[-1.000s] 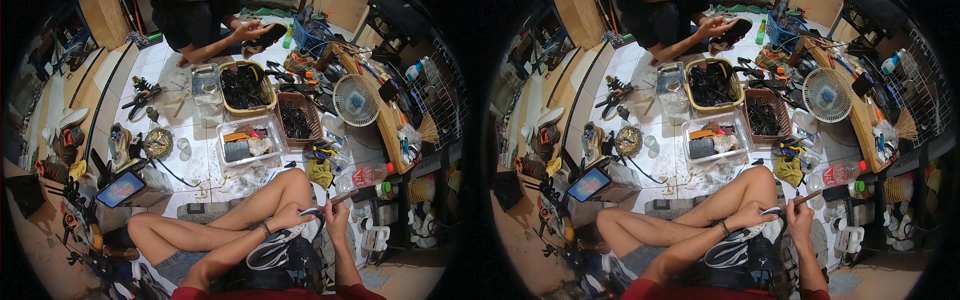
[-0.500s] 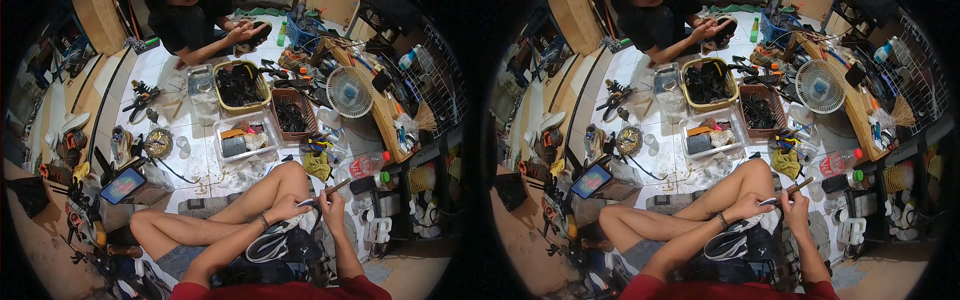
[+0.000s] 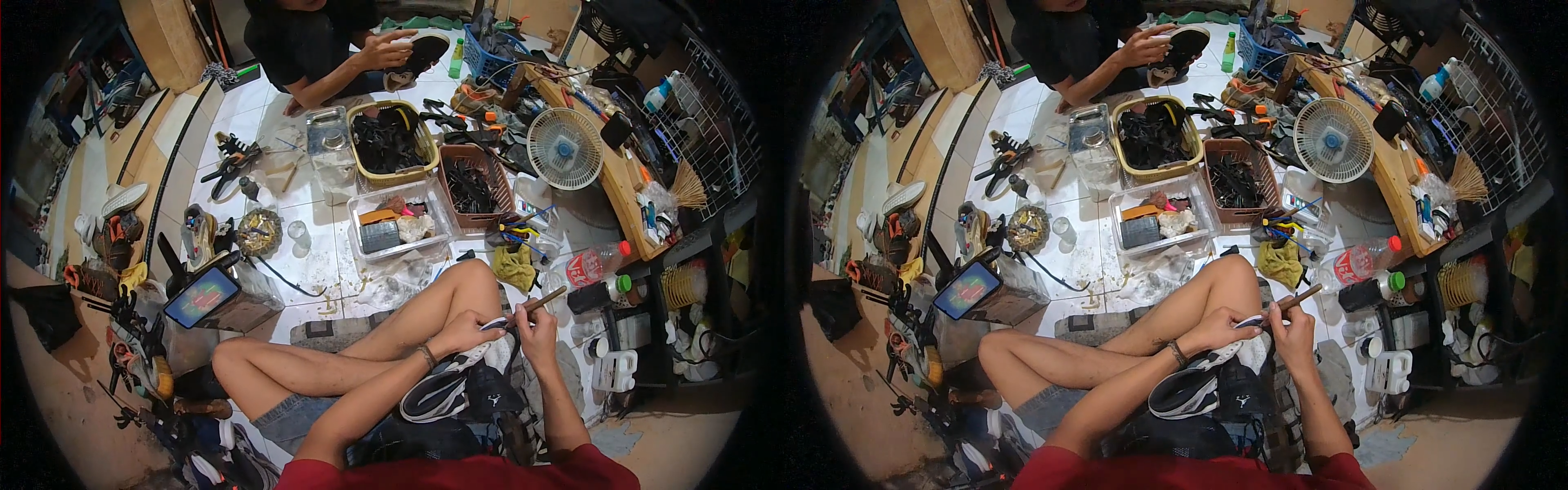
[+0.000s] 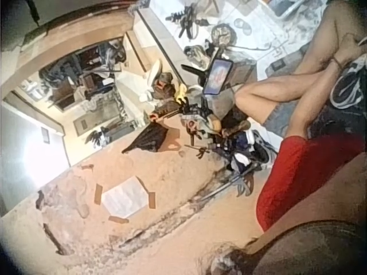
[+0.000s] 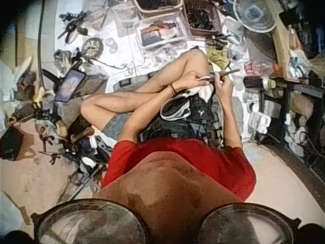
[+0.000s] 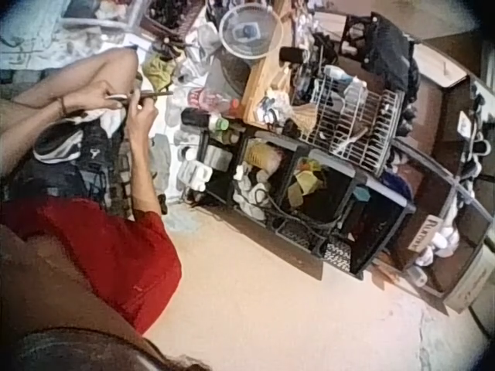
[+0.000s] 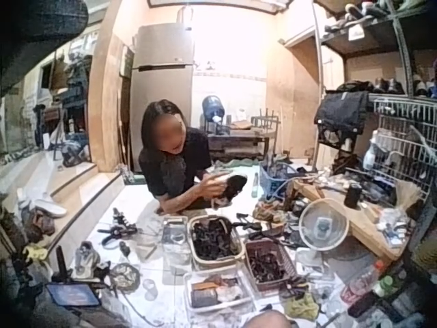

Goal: Applying glue to the sole of a sneaker using a brush.

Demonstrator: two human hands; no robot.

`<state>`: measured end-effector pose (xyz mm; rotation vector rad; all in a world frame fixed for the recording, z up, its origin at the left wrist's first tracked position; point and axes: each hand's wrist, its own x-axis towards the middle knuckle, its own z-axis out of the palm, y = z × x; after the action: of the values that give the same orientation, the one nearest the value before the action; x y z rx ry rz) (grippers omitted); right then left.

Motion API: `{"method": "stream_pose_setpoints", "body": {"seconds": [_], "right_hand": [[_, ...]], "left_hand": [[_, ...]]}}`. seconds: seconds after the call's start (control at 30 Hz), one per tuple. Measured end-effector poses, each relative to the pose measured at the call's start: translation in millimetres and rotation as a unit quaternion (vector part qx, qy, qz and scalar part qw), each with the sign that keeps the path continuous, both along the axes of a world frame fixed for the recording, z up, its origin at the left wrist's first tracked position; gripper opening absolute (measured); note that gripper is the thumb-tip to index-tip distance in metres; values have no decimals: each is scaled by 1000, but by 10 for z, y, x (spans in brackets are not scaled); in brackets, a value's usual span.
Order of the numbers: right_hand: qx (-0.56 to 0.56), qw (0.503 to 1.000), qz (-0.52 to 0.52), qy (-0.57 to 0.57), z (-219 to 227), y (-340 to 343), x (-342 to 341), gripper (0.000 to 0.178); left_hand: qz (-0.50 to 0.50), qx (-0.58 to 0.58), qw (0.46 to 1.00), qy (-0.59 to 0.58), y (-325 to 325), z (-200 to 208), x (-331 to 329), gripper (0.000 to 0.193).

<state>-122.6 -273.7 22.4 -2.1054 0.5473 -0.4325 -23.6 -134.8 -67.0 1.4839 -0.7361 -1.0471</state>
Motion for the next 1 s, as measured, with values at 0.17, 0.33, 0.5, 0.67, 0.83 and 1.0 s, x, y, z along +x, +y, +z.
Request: {"method": "stream_pose_setpoints", "body": {"seconds": [0.17, 0.33, 0.5, 0.67, 0.83, 1.0], "right_hand": [[-25, 999, 25, 5, 54, 17, 60, 23], [-33, 999, 12, 2, 4, -13, 30, 22], [-1, 1000, -27, 0, 84, 62, -33, 22], [-59, 998, -22, 10, -42, -61, -74, 23], [-123, 991, 36, 25, 179, -1, 108, 30], [-53, 997, 20, 46, 36, -120, 142, 29]], "left_hand": [[1, 3, 1000, -14, 26, 41, 19, 43], [11, -8, 1000, -17, 25, 12, 0, 45], [11, 8, 1000, -12, 62, -23, -36, 44], [22, -3, 1000, -18, 25, -71, -80, 48], [39, 57, 997, 37, 46, 121, 59, 45], [28, 28, 999, -8, 10, 119, 27, 36]]}}
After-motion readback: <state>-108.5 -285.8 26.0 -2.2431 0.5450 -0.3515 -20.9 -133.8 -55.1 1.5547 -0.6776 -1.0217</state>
